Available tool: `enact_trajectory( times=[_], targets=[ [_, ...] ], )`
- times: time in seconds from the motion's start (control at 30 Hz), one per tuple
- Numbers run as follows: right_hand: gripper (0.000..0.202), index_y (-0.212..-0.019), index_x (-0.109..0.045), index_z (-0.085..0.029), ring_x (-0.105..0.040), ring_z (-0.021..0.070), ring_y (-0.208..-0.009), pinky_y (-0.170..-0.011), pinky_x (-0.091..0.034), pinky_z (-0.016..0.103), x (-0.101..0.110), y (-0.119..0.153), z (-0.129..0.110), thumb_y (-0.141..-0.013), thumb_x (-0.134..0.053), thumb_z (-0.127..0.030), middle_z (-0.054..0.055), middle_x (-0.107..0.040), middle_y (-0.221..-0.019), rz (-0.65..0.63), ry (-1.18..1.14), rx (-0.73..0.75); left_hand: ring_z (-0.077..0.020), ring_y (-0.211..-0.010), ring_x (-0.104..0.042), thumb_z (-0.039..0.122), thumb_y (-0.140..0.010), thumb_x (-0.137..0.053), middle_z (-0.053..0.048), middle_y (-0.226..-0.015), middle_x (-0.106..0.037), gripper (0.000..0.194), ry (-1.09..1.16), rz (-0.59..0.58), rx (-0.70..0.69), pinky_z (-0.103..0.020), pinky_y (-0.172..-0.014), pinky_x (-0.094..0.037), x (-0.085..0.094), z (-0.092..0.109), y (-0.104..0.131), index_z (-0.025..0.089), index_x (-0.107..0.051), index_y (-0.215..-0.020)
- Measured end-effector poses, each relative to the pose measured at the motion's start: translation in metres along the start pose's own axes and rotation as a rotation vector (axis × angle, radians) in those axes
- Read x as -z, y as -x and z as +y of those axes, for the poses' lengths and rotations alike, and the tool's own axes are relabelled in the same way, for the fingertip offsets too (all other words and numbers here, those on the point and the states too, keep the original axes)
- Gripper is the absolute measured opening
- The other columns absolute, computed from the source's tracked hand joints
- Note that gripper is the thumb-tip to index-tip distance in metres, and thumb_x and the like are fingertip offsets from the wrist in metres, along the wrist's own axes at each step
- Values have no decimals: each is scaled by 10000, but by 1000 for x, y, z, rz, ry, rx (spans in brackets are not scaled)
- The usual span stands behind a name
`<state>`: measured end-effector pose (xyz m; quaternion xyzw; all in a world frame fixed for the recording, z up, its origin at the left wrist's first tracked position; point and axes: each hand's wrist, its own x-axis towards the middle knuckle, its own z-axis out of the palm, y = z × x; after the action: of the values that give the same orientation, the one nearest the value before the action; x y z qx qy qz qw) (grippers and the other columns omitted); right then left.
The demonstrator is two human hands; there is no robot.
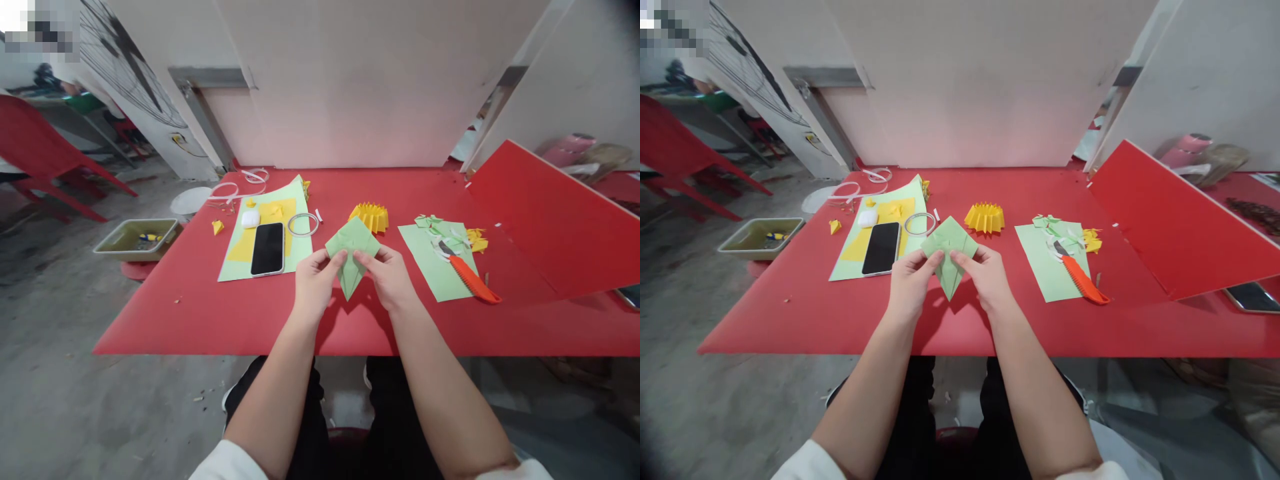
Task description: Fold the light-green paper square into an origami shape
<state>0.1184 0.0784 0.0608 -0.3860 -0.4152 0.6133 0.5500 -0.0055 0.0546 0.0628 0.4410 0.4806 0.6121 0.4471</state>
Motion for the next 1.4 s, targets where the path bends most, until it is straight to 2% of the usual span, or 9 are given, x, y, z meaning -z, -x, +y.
enact_trajectory(
  times=[0.17, 0.3, 0.43, 0.53, 0.73, 0.87, 1.03, 1.2, 1.4],
  targets=[
    [250, -802, -716, -209, -663, 193, -739, -704, -520, 341, 0, 1, -1, -611, -762, -362, 40, -724, -812, 27, 128, 8, -138, -704, -608, 323, -740, -673, -3, -731, -676, 175, 78, 18, 17, -248, -671, -485, -2, -1, 1, 178, -702, -833],
    [249, -814, -715, -204, -667, 193, -757, -701, -526, 333, -2, 2, 1, -616, -762, -348, 44, -725, -836, -12, 93, -21, -129, -656, -590, 339, -740, -670, -6, -700, -666, 181, 119, 70, 32, -243, -631, -472, -2, -2, 0, 164, -695, -779],
    [251, -812, -715, -190, -668, 189, -760, -705, -534, 327, -3, 0, 4, -606, -771, -323, 44, -723, -846, -9, 12, -59, -108, -613, -554, 357, -748, -659, 6, -680, -633, 197, 127, 42, 61, -229, -601, -450, -2, -4, -1, 165, -678, -792],
    [245, -821, -710, -188, -666, 181, -772, -734, -533, 322, -3, -1, 7, -614, -764, -308, 40, -723, -853, 51, -45, -55, -100, -592, -526, 369, -740, -663, 19, -659, -598, 202, 130, -7, 94, -223, -578, -433, -3, -8, -2, 169, -644, -758],
    [230, -800, -702, -179, -665, 192, -766, -734, -534, 338, -1, -2, 8, -617, -761, -305, 47, -722, -829, 38, -79, -100, -90, -527, -463, 402, -685, -702, 40, -542, -501, 282, -22, -35, 115, -219, -535, -398, -3, -11, -1, 160, -574, -622],
    [225, -761, -699, -185, -659, 183, -724, -715, -528, 337, 1, -3, 8, -584, -780, -298, 36, -718, -780, 86, -98, -70, -82, -505, -451, 418, -703, -683, 46, -532, -498, 276, -8, -72, 154, -208, -509, -376, -5, -8, 1, 167, -584, -646],
    [215, -745, -697, -192, -647, 168, -694, -698, -517, 325, 1, -3, 6, -590, -775, -317, 24, -710, -754, 57, -48, -37, -97, -568, -503, 400, -694, -695, 29, -592, -553, 254, 73, -41, 117, -219, -562, -411, -7, -10, 1, 162, -608, -674],
    [229, -746, -696, -196, -652, 175, -711, -727, -506, 341, 1, -2, 5, -591, -770, -347, 29, -711, -758, 32, -33, -26, -100, -531, -490, 371, -672, -720, 50, -482, -464, 257, 34, -13, 95, -226, -555, -421, -5, -9, 1, 165, -586, -597],
    [287, -793, -700, -187, -663, 197, -727, -714, -517, 348, 2, 0, 3, -581, -773, -366, 47, -721, -798, -5, 9, -46, -106, -602, -548, 342, -690, -709, 18, -637, -604, 185, 105, -4, 52, -223, -586, -444, -6, -5, 0, 174, -645, -732]
  ],
)
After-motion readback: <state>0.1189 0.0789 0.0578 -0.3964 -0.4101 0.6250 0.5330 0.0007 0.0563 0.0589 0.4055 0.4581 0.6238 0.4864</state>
